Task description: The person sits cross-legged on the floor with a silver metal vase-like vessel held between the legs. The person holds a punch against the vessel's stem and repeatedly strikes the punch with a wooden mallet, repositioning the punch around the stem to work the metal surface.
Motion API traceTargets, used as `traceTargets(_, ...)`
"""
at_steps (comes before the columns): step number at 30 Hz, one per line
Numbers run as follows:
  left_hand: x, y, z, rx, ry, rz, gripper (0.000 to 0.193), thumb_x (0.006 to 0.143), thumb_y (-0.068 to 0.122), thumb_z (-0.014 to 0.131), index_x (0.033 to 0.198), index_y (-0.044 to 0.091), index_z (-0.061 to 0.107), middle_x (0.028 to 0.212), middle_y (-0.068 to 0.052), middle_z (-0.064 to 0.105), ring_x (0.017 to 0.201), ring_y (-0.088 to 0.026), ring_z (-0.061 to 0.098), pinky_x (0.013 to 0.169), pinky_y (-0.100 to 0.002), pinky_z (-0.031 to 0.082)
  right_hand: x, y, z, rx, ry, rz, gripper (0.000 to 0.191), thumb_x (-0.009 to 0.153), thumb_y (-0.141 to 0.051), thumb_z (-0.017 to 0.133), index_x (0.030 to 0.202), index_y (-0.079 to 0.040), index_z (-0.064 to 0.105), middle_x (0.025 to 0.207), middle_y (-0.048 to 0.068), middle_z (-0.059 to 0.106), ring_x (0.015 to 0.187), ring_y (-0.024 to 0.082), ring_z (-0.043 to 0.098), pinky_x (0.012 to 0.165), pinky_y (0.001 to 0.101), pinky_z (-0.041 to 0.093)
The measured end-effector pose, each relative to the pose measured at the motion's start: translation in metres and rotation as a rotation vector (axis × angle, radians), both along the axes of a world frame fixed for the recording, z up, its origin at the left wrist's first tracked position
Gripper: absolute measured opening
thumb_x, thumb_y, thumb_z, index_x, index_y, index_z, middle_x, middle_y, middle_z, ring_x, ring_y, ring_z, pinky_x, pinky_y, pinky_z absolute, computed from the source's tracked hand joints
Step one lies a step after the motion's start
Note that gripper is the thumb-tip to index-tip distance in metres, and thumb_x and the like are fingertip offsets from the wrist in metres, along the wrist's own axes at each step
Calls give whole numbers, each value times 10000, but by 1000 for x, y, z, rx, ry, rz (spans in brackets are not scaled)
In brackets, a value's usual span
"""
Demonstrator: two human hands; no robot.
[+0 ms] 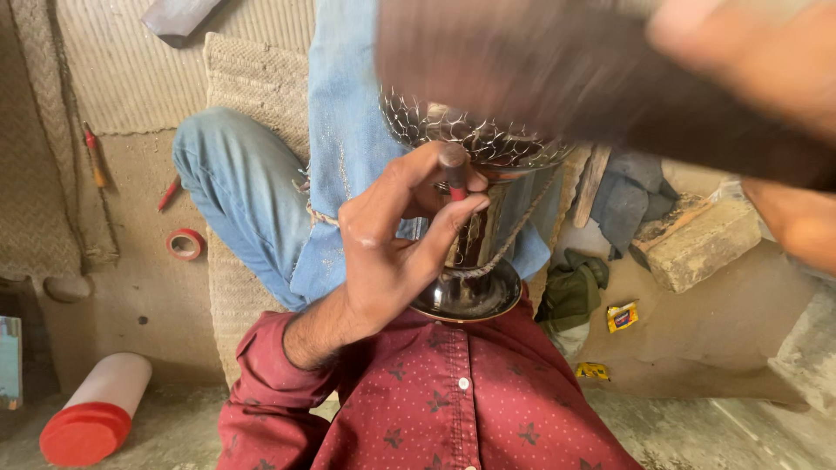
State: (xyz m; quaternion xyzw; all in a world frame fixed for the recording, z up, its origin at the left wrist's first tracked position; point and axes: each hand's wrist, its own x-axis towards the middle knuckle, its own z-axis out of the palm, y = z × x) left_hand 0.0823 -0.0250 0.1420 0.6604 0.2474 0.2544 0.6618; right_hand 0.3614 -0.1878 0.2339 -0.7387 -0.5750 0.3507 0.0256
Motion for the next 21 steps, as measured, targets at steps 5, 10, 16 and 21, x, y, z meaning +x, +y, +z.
traceTargets(5, 1, 15, 4, -53, -130, -93, 371, 1017, -43, 739, 1334, -9, 548, 1181, -106, 745, 894, -99, 763, 766, -221, 663, 6, -23, 0, 13, -9, -59, 129, 1058, 33, 626, 1175, 20, 572, 1012, 106, 679, 836, 157, 642, 786, 253, 514)
traceTargets(10, 16, 36, 4, 207, -198, -338, 462, 1037, -58, 711, 1426, 59, 492, 1237, -43, 720, 1041, -151, 789, 903, -213, 674, -5, -75, 2, 59, -87, -243, 81, 1065, 22, 622, 1144, 33, 608, 1000, 101, 689, 832, 150, 646, 786, 247, 512)
traceTargets(16, 28, 48, 5, 241, -215, -565, 536, 1027, -46, 689, 1478, 137, 466, 1321, 40, 698, 963, -140, 775, 764, -241, 620, -47, -126, 2, 155, -267, -466, 61, 1074, 8, 618, 1107, 48, 650, 985, 96, 701, 828, 142, 651, 786, 239, 510)
traceTargets(21, 31, 48, 5, 274, -223, -591, 623, 983, -55, 663, 1512, 145, 404, 1371, 33, 669, 953, -130, 772, 719, -237, 617, -86, -144, 7, 320, -194, -967, 87, 1097, 71, 658, 1133, 64, 579, 994, 99, 638, 837, 147, 576, 792, 236, 461)
